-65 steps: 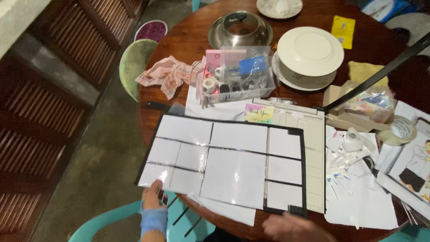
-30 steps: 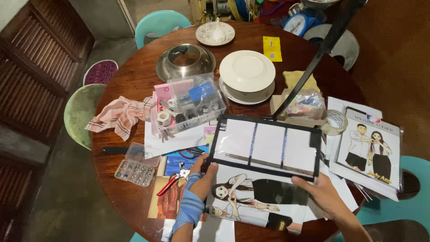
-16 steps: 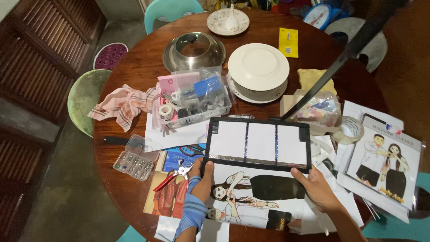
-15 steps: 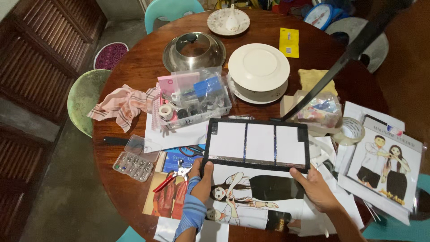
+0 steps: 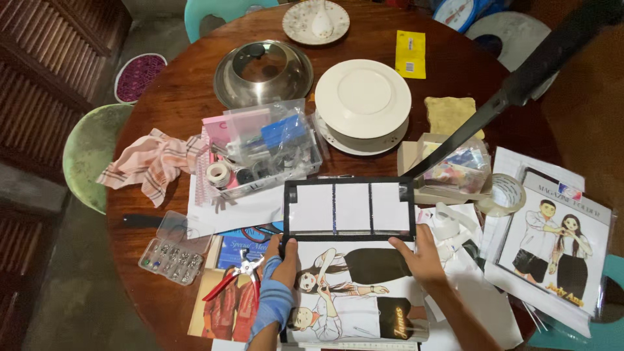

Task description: The person assembles a magazine folder by inserting a printed illustration into a clear plastic sleeve. They use a hole punch to create holes in the sleeve and then use a stapler to attach a black binding strip to the side of the folder.

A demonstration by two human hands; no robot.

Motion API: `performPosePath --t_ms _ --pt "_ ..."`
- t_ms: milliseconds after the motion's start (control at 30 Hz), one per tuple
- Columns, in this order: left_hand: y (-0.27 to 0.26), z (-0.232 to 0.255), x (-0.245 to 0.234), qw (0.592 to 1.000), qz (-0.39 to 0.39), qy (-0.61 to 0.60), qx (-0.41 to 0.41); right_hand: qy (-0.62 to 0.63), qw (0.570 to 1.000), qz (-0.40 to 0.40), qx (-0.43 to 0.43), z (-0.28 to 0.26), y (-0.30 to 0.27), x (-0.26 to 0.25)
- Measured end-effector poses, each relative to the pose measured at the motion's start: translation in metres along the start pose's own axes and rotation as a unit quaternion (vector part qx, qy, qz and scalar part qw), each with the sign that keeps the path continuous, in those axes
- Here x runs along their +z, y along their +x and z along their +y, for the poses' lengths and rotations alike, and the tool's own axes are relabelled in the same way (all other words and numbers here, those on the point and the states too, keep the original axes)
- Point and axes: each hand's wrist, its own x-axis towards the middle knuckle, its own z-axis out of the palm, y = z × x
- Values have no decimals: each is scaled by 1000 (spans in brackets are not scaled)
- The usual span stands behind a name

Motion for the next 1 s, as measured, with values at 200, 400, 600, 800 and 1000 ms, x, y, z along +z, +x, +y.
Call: performPosePath --t_ms 200,400,600,800,1000 --pt "5 -2 11 999 46 12 25 -75 987 70 -124 16 1 17" --pt "3 6 8 997 64 12 36 -90 989 79 -91 31 1 21" --pt "12 -3 16 997 75 -7 -27 -167 979 94 -75 41 6 24" --pt "58 -72 24 991 14 -129 -39 -207 966 135 -79 1 4 13" --pt "87 -109 35 994 2 -105 -19 -111 991 35 -70 -92 -25 -2"
